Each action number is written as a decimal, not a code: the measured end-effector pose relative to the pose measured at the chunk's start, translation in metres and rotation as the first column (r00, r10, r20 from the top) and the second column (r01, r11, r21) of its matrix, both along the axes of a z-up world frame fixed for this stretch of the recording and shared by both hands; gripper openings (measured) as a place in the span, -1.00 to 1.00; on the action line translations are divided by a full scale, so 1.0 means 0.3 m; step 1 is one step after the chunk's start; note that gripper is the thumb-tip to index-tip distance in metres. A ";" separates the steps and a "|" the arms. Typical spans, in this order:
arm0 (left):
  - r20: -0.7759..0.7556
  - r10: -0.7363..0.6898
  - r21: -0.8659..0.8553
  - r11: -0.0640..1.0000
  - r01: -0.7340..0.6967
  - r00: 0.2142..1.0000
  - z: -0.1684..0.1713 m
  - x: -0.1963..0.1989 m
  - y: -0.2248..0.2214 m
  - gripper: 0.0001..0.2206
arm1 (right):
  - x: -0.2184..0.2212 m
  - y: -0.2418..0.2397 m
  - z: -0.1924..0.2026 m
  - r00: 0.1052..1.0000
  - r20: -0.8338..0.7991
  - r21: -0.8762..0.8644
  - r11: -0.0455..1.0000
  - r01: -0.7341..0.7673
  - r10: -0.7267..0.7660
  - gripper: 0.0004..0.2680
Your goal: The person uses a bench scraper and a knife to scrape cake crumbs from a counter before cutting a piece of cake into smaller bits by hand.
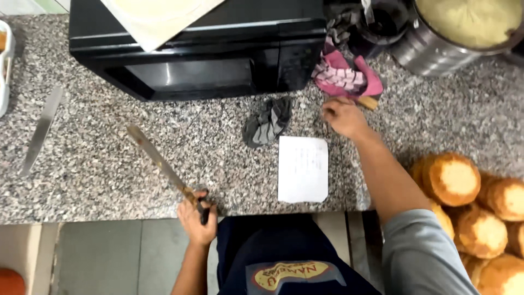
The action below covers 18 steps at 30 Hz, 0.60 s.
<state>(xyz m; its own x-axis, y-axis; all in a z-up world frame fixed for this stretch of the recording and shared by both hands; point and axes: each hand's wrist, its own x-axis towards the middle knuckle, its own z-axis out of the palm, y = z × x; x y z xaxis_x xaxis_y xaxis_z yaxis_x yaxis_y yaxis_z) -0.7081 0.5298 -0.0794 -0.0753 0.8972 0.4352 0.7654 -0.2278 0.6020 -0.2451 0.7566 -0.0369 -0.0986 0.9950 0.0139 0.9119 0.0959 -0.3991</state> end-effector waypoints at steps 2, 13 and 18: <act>-0.035 0.006 -0.014 1.000 -0.007 0.999 0.010 0.007 0.006 -0.93 | 0.048 0.076 -0.051 0.999 0.027 0.109 0.993 -0.050 0.047 -0.74; -0.022 0.042 -0.085 0.995 -0.044 0.999 0.016 0.006 0.013 -0.91 | 0.079 0.182 0.161 0.900 0.409 0.042 0.989 0.145 -0.149 -0.62; -0.078 0.052 -0.087 0.995 -0.058 0.996 -0.034 -0.010 0.003 -0.87 | 0.101 0.137 0.150 0.870 0.491 -0.157 0.977 0.143 -0.048 -0.47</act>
<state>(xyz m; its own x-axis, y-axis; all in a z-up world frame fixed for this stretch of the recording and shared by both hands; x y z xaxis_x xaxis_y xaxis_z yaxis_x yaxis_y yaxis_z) -0.7110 0.5308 -0.0895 -0.0957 0.9279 0.3603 0.8192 -0.1322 0.5580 -0.2147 0.7975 0.0081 0.0497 0.9800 -0.1927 0.9954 -0.0327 0.0902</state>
